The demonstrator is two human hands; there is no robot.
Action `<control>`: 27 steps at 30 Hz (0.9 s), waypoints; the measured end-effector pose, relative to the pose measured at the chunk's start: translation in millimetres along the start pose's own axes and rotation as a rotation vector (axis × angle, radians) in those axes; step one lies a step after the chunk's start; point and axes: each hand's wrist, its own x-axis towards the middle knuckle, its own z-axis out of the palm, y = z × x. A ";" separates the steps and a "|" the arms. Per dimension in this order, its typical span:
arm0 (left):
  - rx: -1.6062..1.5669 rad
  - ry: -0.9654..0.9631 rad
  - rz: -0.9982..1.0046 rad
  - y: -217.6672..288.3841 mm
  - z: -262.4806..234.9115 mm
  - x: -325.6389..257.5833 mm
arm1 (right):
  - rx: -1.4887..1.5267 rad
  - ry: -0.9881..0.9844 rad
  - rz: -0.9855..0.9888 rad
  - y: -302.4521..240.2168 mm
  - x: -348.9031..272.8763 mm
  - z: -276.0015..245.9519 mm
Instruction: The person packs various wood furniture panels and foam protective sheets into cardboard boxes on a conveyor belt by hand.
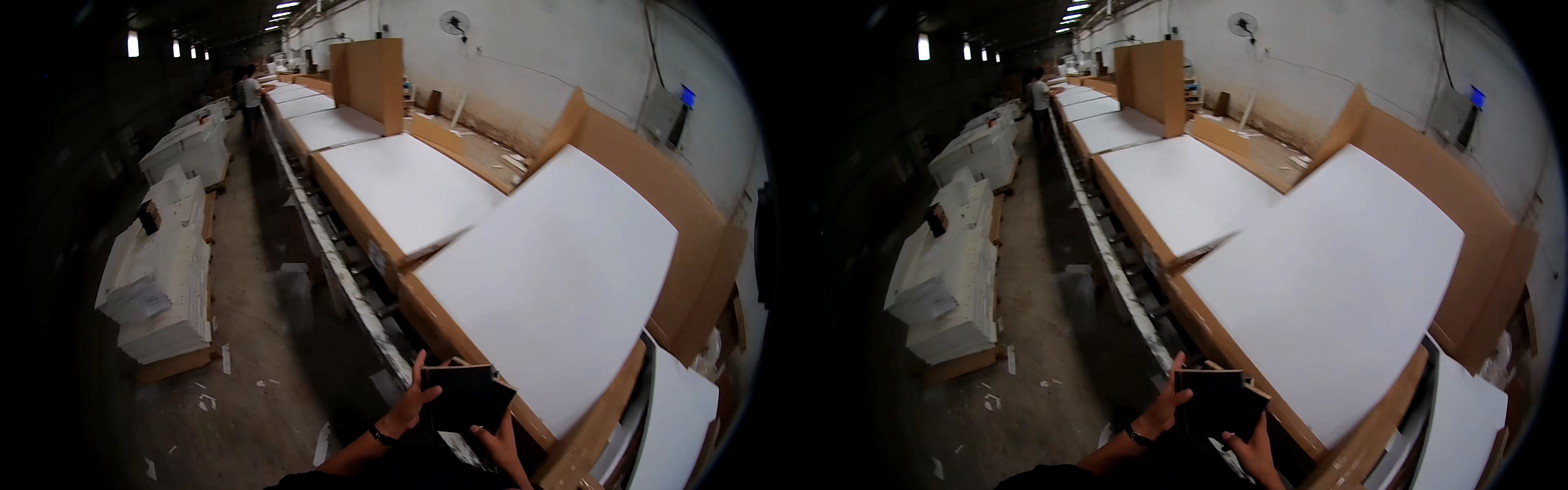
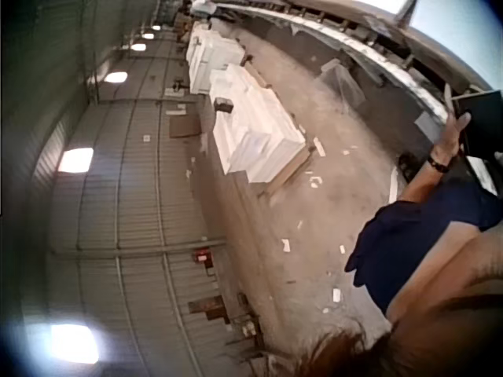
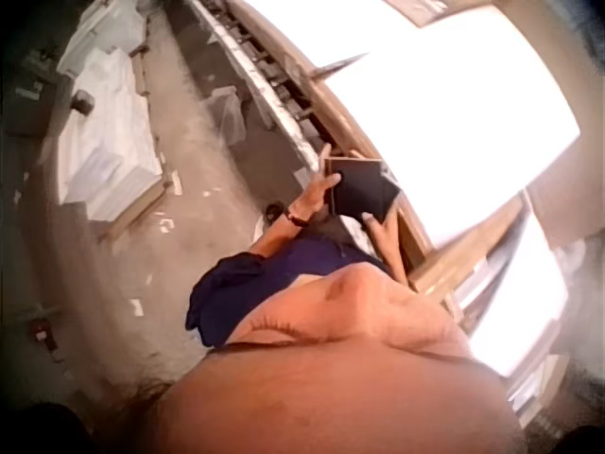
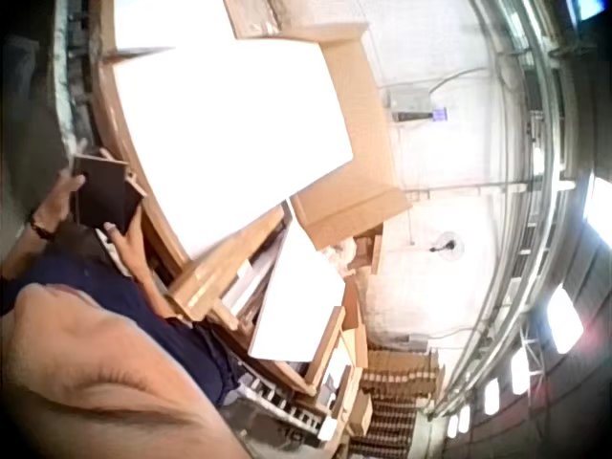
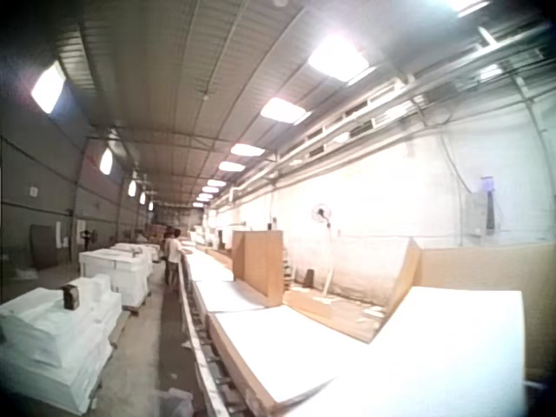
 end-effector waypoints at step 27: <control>1.542 -0.462 0.021 339.1 -292.3 197.3 | -1.064 0.626 0.234 106.5 534.2 208.0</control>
